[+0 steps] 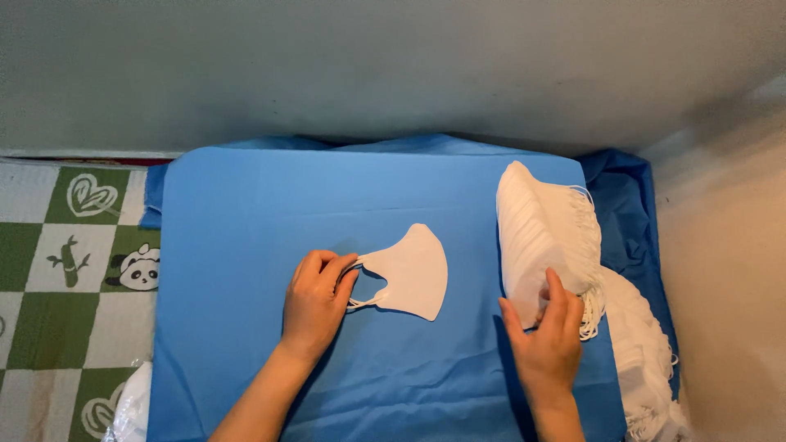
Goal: The person is counting and packaging face masks into a plastic bag.
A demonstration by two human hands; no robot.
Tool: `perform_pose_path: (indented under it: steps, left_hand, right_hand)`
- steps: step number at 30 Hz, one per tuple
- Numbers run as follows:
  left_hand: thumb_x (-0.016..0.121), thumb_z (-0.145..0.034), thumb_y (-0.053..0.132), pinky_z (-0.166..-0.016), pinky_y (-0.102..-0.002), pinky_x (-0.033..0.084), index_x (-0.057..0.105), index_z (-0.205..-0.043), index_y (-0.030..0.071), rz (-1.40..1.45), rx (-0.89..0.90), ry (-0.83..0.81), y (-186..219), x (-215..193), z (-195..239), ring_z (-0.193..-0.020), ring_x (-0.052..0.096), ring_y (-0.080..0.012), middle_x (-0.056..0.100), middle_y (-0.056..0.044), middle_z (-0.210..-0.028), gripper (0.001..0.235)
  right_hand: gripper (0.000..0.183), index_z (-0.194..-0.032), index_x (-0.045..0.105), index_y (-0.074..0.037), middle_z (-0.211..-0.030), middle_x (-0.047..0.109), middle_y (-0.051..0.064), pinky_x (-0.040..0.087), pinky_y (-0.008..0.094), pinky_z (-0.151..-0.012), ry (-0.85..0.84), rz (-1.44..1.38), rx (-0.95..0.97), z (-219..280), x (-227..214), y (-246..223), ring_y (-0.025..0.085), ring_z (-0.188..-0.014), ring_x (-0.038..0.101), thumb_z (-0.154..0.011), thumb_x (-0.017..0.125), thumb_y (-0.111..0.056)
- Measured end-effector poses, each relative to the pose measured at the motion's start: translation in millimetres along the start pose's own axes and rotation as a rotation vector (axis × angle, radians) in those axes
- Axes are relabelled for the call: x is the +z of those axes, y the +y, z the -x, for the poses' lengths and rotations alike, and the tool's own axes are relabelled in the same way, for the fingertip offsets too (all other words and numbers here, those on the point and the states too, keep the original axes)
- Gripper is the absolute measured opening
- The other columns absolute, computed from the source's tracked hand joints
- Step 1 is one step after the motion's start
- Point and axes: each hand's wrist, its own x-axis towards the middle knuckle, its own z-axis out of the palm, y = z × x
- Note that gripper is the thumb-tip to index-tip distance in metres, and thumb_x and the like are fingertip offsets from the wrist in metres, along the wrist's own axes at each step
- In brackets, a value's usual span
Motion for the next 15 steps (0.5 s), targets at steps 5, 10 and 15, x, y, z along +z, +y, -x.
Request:
perform_pose_path:
  steps: [5, 10, 15]
  left_hand:
    - [0.075, -0.088, 0.012, -0.069, -0.029, 0.053, 0.076, -0.108, 0.007, -0.064, -0.007, -0.011, -4, 4, 0, -0.080, 0.060, -0.0148, 0.060, -0.003, -0.095, 0.021]
    - [0.075, -0.088, 0.015, -0.069, -0.032, 0.050, 0.074, -0.114, 0.004, -0.007, 0.006, 0.047, -3, 4, 0, -0.078, 0.059, -0.0178, 0.061, -0.004, -0.095, 0.028]
    - [0.076, -0.088, 0.016, -0.071, -0.032, 0.051, 0.074, -0.115, 0.004, -0.019, 0.008, 0.049, -6, 6, 1, -0.079, 0.060, -0.0184, 0.061, -0.005, -0.097, 0.029]
  right_hand:
    - [0.081, -0.151, 0.045, 0.003, -0.113, 0.049, 0.016, 0.054, 0.031, -0.068, -0.024, 0.080, 0.016, 0, 14, 12, 0.021, -0.082, 0.058, -0.084, 0.083, -0.020]
    - [0.075, -0.148, 0.050, 0.002, -0.112, 0.046, 0.012, 0.046, 0.023, -0.068, -0.097, -0.179, 0.132, -7, 0, 6, 0.015, -0.080, 0.047, -0.082, 0.082, -0.010]
    - [0.076, -0.148, 0.052, -0.003, -0.111, 0.047, 0.009, 0.045, 0.020, -0.060, -0.151, -0.362, 0.253, -9, -3, 16, 0.012, -0.078, 0.046, -0.078, 0.082, -0.004]
